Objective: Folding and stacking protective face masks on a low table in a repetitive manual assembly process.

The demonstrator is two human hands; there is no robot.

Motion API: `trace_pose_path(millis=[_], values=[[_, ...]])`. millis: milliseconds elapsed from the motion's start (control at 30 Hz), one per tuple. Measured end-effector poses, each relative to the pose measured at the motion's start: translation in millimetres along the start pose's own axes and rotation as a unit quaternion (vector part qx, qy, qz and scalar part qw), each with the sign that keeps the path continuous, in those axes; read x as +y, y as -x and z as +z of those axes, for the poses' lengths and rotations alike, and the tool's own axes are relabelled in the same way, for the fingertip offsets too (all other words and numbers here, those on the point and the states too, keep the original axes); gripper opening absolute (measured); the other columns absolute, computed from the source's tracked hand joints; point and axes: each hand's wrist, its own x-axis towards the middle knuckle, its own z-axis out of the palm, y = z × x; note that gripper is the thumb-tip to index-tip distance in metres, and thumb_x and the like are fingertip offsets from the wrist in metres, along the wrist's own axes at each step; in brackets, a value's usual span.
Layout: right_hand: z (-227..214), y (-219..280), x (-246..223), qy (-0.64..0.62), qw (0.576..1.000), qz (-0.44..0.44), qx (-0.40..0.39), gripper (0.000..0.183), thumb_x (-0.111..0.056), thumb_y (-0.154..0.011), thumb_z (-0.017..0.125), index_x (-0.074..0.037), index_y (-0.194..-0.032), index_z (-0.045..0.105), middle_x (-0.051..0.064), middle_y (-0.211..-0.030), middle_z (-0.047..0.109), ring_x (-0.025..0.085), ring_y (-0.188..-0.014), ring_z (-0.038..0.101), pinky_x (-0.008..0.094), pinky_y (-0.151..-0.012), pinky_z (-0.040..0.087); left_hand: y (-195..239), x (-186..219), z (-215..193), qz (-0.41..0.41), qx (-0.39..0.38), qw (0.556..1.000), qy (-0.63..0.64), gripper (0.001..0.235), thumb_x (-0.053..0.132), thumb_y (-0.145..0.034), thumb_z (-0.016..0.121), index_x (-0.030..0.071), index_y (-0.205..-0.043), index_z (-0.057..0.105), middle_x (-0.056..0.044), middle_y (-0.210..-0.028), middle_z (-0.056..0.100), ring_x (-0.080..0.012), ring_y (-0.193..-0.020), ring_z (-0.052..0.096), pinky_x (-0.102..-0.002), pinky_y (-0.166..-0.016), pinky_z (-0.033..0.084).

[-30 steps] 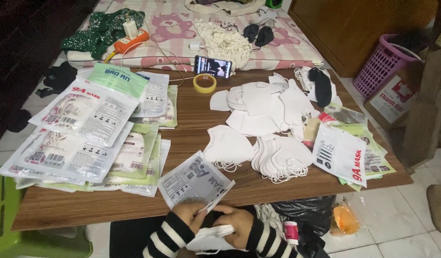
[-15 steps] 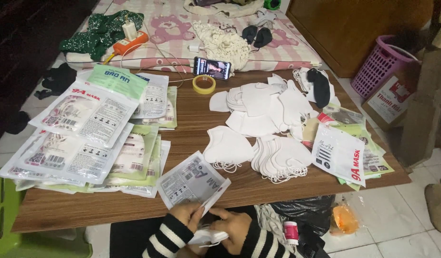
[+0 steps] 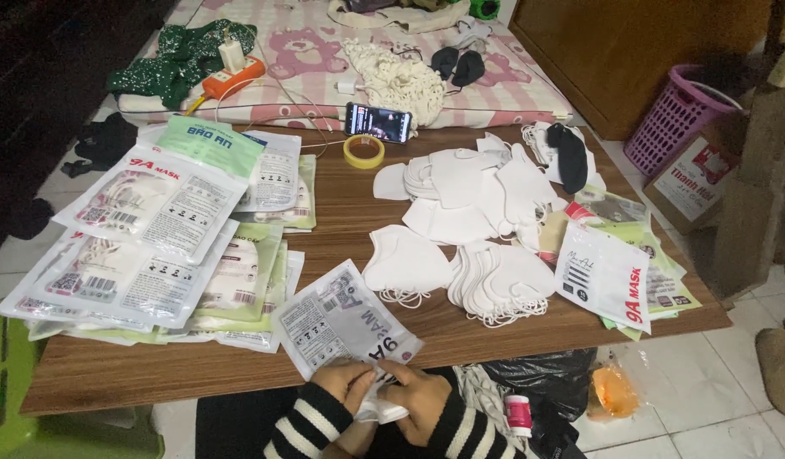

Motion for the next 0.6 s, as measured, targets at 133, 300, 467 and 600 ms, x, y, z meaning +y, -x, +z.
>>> trace_pose_path(millis=[133,300,467,600], values=[[19.1,6.0,23.8,0.025,0.999,0.026,-0.023,0.037,-0.002,-0.066,0.067,-0.009,-0.102,0.073,0.014,-0.135,0.059,0.034,-0.096,0.068,0.038,-0.078,0.057,-4.3,-8.8,11.2,-0.033,0.005,0.996,-0.078,0.032,0.036,-0.089,0.065,0.008,-0.102,0.075,-0.013,-0.103,0.072,-0.0292,-0.095,0.066,-0.038,-0.083,0.056],[24.0,8.3,40.4,-0.002,0.995,0.055,-0.089,0.052,0.004,-0.060,0.062,-0.010,-0.109,0.073,0.014,-0.143,0.052,0.033,-0.106,0.065,0.036,-0.084,0.057,-14.1,-20.4,23.7,0.010,-0.011,0.977,-0.214,0.054,0.043,-0.083,0.073,0.002,-0.117,0.068,-0.022,-0.126,0.057,-0.0357,-0.108,0.054,-0.045,-0.093,0.047],[24.3,7.6,41.7,-0.002,0.994,0.051,-0.096,0.045,0.003,-0.060,0.060,-0.007,-0.102,0.074,0.017,-0.151,0.047,0.033,-0.098,0.068,0.035,-0.081,0.057,-17.6,-11.7,32.9,0.039,0.024,0.956,-0.288,0.036,0.027,-0.080,0.066,0.001,-0.104,0.069,-0.019,-0.108,0.061,-0.0373,-0.097,0.056,-0.046,-0.083,0.049],[22.1,0.1,38.8,-0.008,0.989,0.073,-0.131,0.045,0.002,-0.061,0.064,-0.006,-0.104,0.074,0.017,-0.156,0.041,0.034,-0.103,0.066,0.037,-0.086,0.055,-19.8,-6.0,38.6,0.035,0.036,0.949,-0.310,0.026,0.016,-0.079,0.065,0.000,-0.099,0.070,-0.020,-0.109,0.063,-0.0375,-0.096,0.057,-0.044,-0.085,0.050]])
